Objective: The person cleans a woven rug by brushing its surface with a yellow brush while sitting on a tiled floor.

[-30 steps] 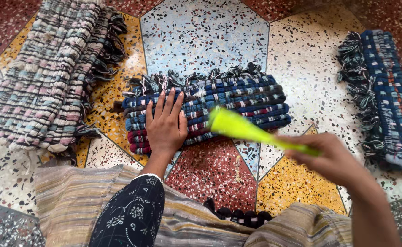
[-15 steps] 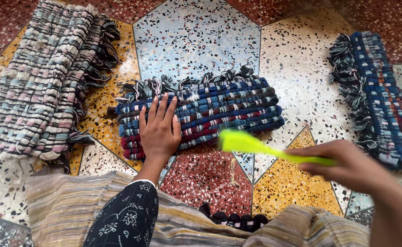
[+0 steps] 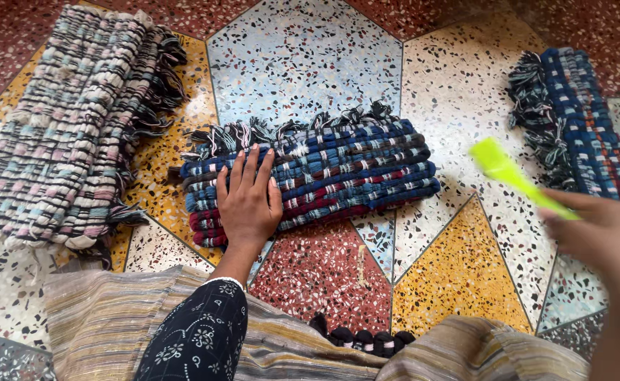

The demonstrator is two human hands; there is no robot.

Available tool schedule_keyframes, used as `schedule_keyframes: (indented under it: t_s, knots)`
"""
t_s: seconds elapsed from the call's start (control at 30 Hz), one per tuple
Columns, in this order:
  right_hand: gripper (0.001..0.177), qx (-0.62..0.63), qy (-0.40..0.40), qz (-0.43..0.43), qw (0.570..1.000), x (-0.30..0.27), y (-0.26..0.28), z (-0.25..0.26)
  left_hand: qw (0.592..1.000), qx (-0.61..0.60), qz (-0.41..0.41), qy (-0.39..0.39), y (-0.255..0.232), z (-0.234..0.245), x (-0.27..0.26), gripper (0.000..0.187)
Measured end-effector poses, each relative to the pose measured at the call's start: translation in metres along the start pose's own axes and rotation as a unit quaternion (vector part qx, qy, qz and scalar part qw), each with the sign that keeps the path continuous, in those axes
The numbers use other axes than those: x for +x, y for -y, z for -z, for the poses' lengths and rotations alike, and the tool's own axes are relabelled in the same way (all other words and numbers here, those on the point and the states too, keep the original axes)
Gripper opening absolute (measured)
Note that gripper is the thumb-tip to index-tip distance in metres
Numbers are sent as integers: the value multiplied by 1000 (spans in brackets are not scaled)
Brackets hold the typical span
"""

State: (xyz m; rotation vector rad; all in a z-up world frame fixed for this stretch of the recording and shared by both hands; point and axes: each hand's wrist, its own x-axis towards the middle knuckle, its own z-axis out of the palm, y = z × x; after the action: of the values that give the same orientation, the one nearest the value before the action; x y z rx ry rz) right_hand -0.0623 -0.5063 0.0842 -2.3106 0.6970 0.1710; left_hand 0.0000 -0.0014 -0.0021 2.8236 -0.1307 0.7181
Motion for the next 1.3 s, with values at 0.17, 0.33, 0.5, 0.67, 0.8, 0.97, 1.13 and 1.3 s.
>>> schedule_keyframes:
  t_s: [0.17,0.33,0.5,0.67,0.8,0.97,1.13,1.3]
  knots:
    - [44,-194,-115,22,974,-27,76,-75,1000,0,10,-3,-3,-2,1,52]
    - [54,-163,-70,17,984,-26,78,-114,997,17,76,-4,-31,1,4,53]
    - [74,-198,-32,87,976,-28,69,-144,971,-16,167,172,-73,27,10,56]
    - [69,-157,5,167,973,-50,96,-171,948,-110,102,280,-45,35,27,67]
    - [70,-285,-38,177,941,-82,116,-179,958,-162,58,230,-8,24,24,55]
    - [80,-178,38,159,970,-99,134,-186,914,-240,104,310,-2,31,29,67]
    - [97,119,74,151,979,-93,117,-216,902,-116,138,392,-27,37,29,86]
    - [103,231,102,69,965,-84,108,-231,910,-123,129,375,-19,26,32,89]
